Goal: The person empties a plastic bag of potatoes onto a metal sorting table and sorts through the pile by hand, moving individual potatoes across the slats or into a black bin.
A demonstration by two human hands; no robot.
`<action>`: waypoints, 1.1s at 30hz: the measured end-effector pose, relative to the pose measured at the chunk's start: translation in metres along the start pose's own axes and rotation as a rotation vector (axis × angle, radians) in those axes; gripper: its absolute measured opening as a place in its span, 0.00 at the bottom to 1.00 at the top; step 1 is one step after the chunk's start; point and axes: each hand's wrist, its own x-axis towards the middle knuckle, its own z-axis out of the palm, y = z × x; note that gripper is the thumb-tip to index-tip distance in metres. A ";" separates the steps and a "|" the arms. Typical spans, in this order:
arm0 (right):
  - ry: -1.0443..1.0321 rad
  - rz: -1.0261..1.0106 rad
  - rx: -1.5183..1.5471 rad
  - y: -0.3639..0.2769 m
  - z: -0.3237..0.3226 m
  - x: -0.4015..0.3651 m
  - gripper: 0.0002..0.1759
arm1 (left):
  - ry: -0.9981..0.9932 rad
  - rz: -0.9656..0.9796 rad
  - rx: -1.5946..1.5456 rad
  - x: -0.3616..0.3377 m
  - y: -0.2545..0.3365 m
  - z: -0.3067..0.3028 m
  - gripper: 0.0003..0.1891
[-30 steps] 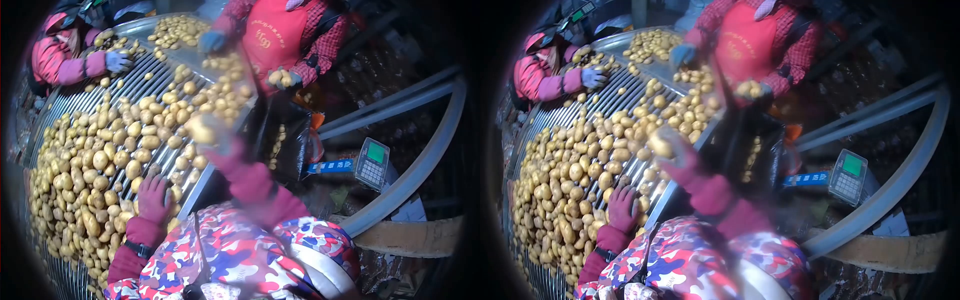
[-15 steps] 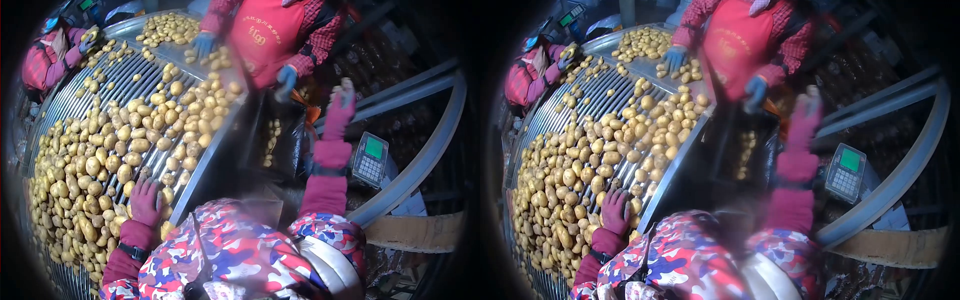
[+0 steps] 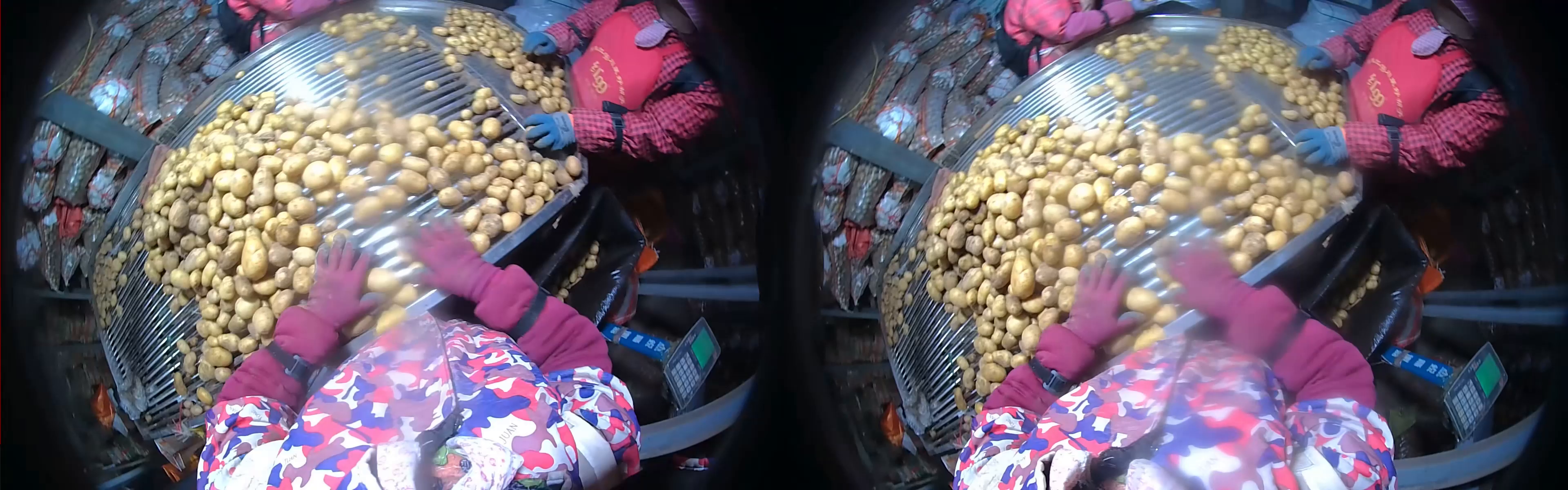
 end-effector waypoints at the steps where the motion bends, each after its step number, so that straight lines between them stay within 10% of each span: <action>1: -0.084 0.108 0.044 0.005 -0.007 -0.002 0.36 | -0.030 -0.001 0.020 0.000 -0.003 0.000 0.45; 9: 0.073 0.519 -0.214 0.053 -0.004 -0.023 0.39 | -0.078 0.002 -0.082 0.109 0.038 0.024 0.38; 12: 0.128 0.506 -0.218 0.060 -0.002 -0.025 0.40 | 0.142 0.106 -0.856 0.108 0.035 -0.001 0.30; 17: 0.197 0.502 -0.215 0.064 0.007 -0.028 0.39 | 0.627 -0.165 0.269 0.128 -0.090 -0.003 0.29; 22: 0.227 0.511 -0.190 0.065 0.009 -0.028 0.38 | 0.426 -0.347 -0.012 0.131 -0.091 -0.006 0.29; 27: 0.274 0.506 -0.182 0.068 0.018 -0.030 0.36 | 0.306 -0.070 -0.711 0.116 -0.034 0.005 0.27; 32: 0.507 0.128 -0.084 0.022 -0.005 -0.009 0.30 | -0.065 -0.212 -2.226 0.086 0.008 -0.018 0.26; 33: 0.282 0.121 -0.065 0.013 -0.002 0.004 0.27 | -0.077 -0.208 -2.342 0.085 0.013 -0.021 0.26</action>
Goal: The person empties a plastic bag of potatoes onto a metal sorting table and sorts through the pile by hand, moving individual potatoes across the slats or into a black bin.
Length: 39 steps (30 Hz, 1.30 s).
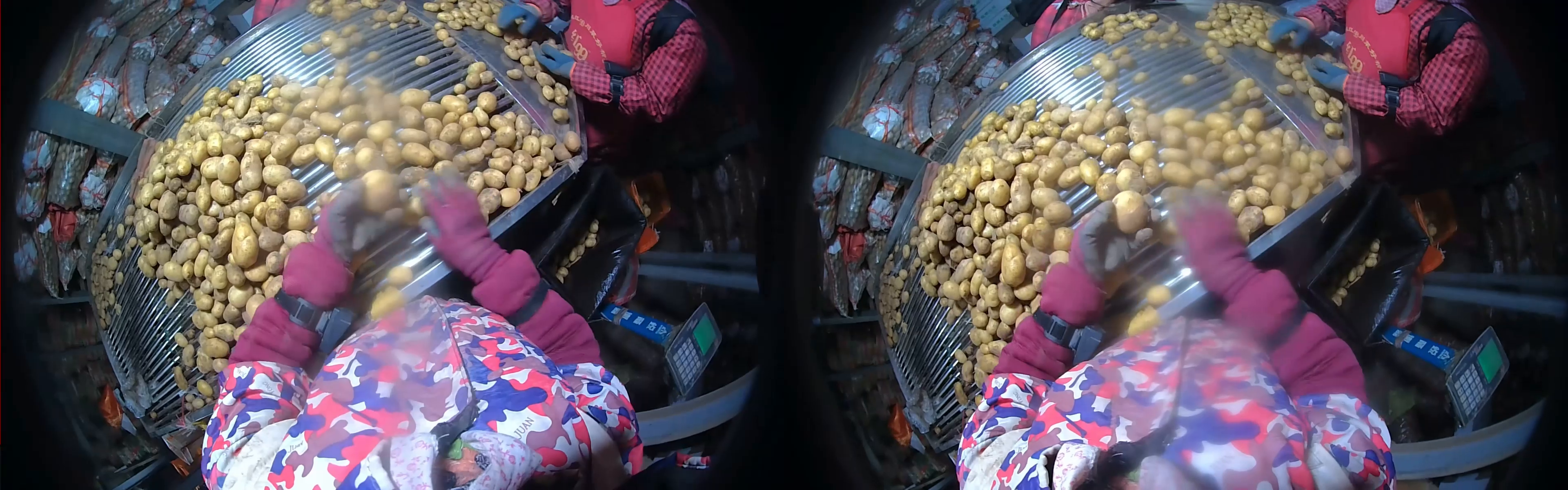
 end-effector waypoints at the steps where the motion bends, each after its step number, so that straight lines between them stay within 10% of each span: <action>1: -0.222 -0.015 0.008 -0.008 0.008 0.008 0.25 | -0.016 -0.014 -0.114 -0.002 -0.001 0.006 0.26; 4: 0.226 0.270 0.173 -0.008 0.080 0.011 0.16 | -0.142 0.016 -0.203 0.002 -0.008 0.002 0.28; 8: -0.134 0.293 0.153 -0.008 0.023 0.033 0.24 | -0.085 0.017 -0.102 -0.004 -0.012 0.006 0.29; 12: 0.083 0.243 0.677 0.001 -0.004 0.004 0.31 | -0.126 0.078 -0.008 -0.015 -0.011 0.010 0.33; 14: -0.089 0.518 1.267 0.006 -0.017 -0.012 0.33 | 0.007 0.137 0.278 -0.014 -0.008 0.025 0.33; 20: 0.123 0.196 1.725 -0.004 -0.021 -0.060 0.32 | -0.084 0.517 1.147 0.002 -0.030 0.043 0.38; 22: -0.045 0.452 2.115 -0.008 -0.041 -0.060 0.31 | -0.135 0.646 1.429 0.007 -0.032 0.050 0.40; 26: 0.076 0.562 1.865 0.000 -0.040 -0.064 0.31 | -0.372 0.609 1.352 0.023 -0.044 0.051 0.42; 27: 0.073 0.577 1.798 0.005 -0.042 -0.068 0.32 | -0.250 0.265 1.122 0.016 -0.041 0.065 0.42; 30: 0.207 0.546 1.746 0.012 -0.042 -0.074 0.33 | -0.213 0.191 0.554 0.021 -0.043 0.072 0.42; 39: 0.420 0.626 1.804 0.031 -0.050 -0.119 0.34 | -0.032 0.170 0.884 0.030 -0.050 0.023 0.25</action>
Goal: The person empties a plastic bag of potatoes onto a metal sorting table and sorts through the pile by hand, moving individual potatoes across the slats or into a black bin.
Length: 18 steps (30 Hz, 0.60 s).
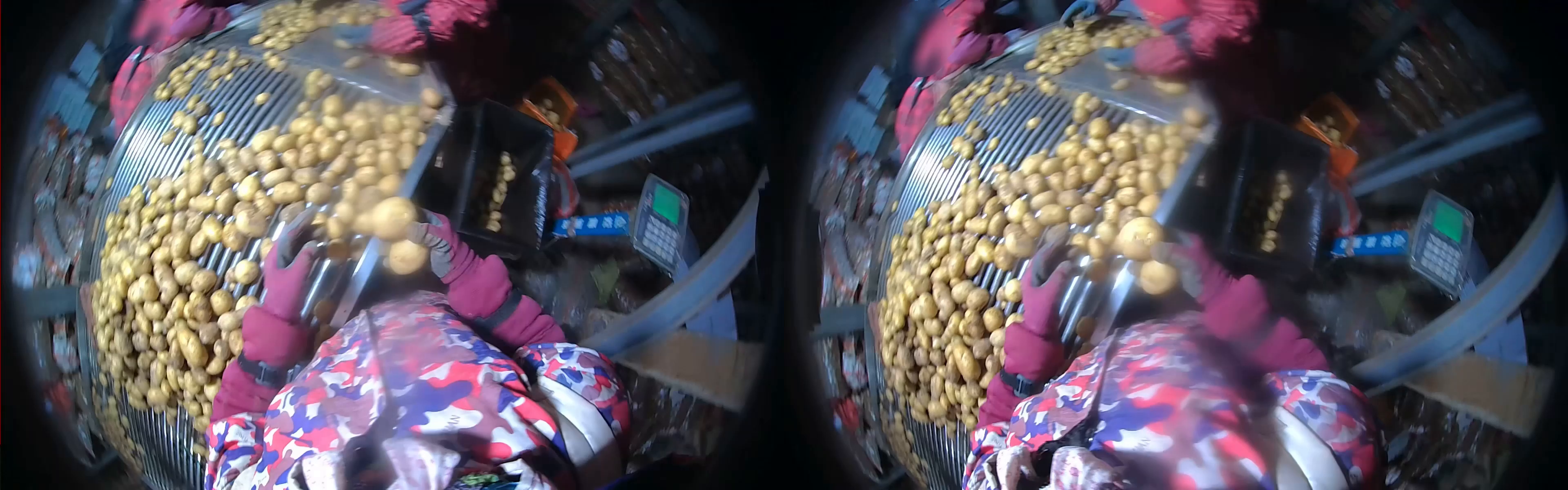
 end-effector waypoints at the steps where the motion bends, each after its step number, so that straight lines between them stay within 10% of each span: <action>1: 0.032 0.032 0.043 -0.001 -0.009 -0.007 0.33 | 0.028 -0.025 -0.017 -0.002 -0.003 0.000 0.25; 9: 0.602 -0.090 0.308 0.020 -0.114 -0.035 0.28 | 0.047 -0.117 0.107 -0.012 -0.036 -0.029 0.24; 15: 0.500 -0.756 0.168 -0.200 -0.238 0.039 0.25 | 0.061 -0.080 0.115 -0.014 -0.039 -0.028 0.23; 18: 0.832 -0.962 -0.773 -0.238 -0.310 0.074 0.24 | 0.105 0.007 0.167 -0.021 -0.039 -0.037 0.23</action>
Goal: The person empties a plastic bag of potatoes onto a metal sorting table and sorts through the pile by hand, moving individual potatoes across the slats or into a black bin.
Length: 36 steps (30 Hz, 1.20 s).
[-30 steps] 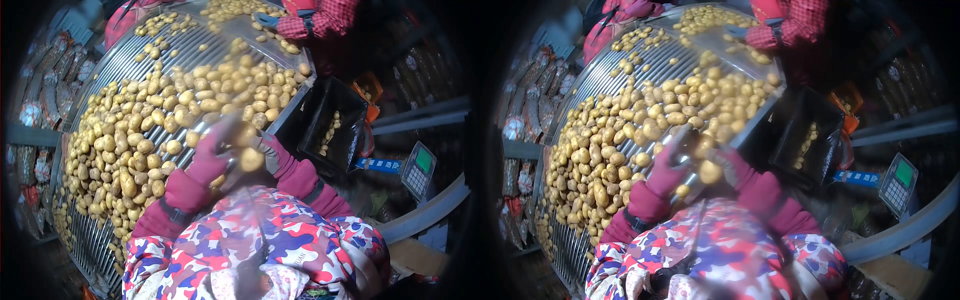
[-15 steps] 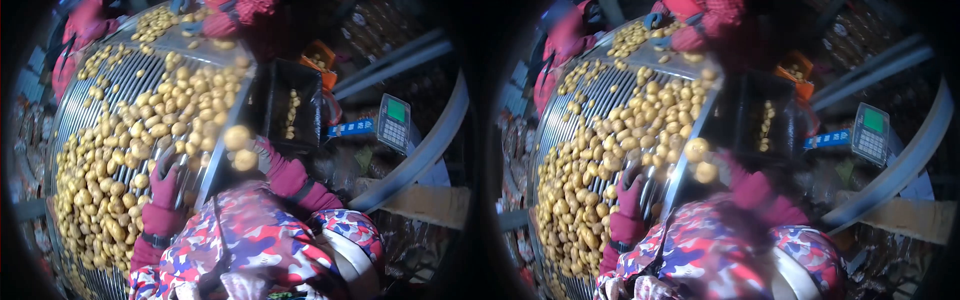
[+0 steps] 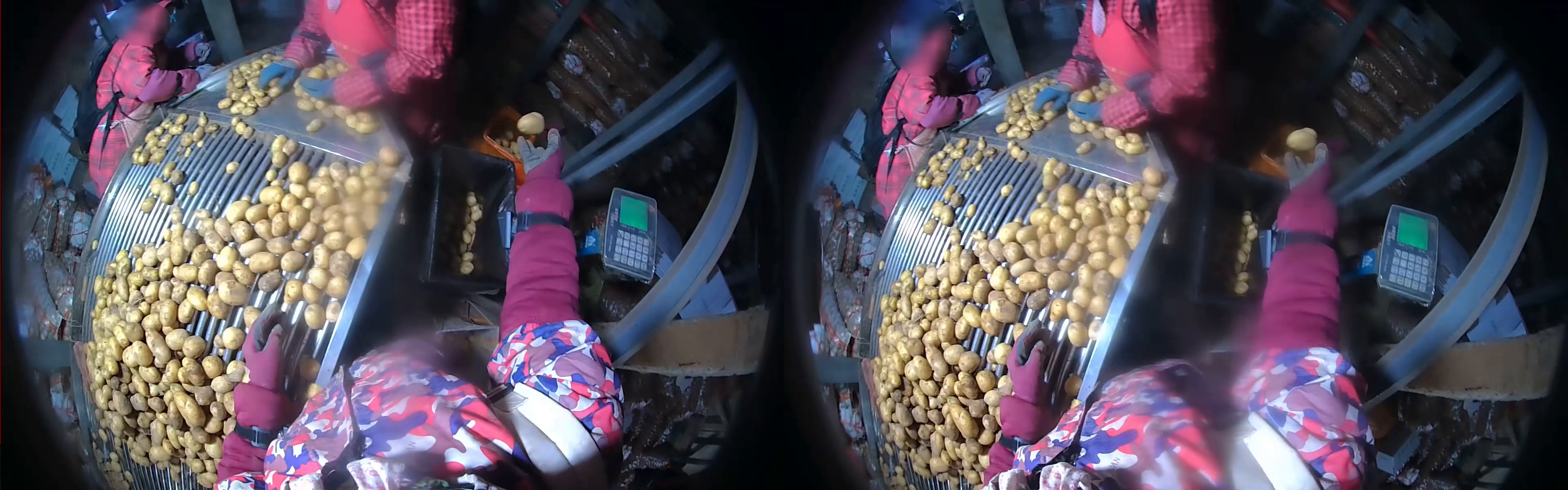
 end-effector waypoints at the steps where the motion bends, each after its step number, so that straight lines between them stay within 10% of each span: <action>1: 0.022 -0.006 -0.042 0.003 0.008 0.006 0.24 | 0.020 0.032 0.002 -0.004 0.006 -0.004 0.23; 4: -0.174 0.311 0.512 -0.023 0.061 -0.043 0.22 | 0.196 0.025 -0.043 -0.023 -0.002 -0.030 0.23; 6: -0.282 0.424 0.498 -0.099 0.135 -0.140 0.15 | 0.229 0.240 0.453 -0.043 0.018 -0.065 0.24; 8: -0.539 0.115 0.130 -0.114 0.170 -0.214 0.19 | 0.328 0.521 0.904 -0.058 0.028 -0.108 0.25; 12: -0.881 -0.349 -0.215 -0.146 0.218 -0.295 0.26 | 0.680 0.314 1.343 -0.117 0.034 -0.176 0.34; 16: -1.057 -0.682 -0.553 -0.143 0.232 -0.338 0.28 | 0.776 -0.009 1.145 -0.165 -0.045 -0.229 0.37; 18: -1.147 -0.475 -0.552 -0.151 0.229 -0.338 0.29 | 0.794 -0.103 1.165 -0.159 -0.048 -0.215 0.31; 31: -1.082 -0.605 -0.567 -0.163 0.235 -0.331 0.28 | 0.222 0.109 1.006 -0.003 0.060 -0.080 0.41; 36: -1.089 -0.554 -0.588 -0.161 0.234 -0.331 0.29 | 0.279 0.422 0.888 -0.035 0.052 -0.070 0.35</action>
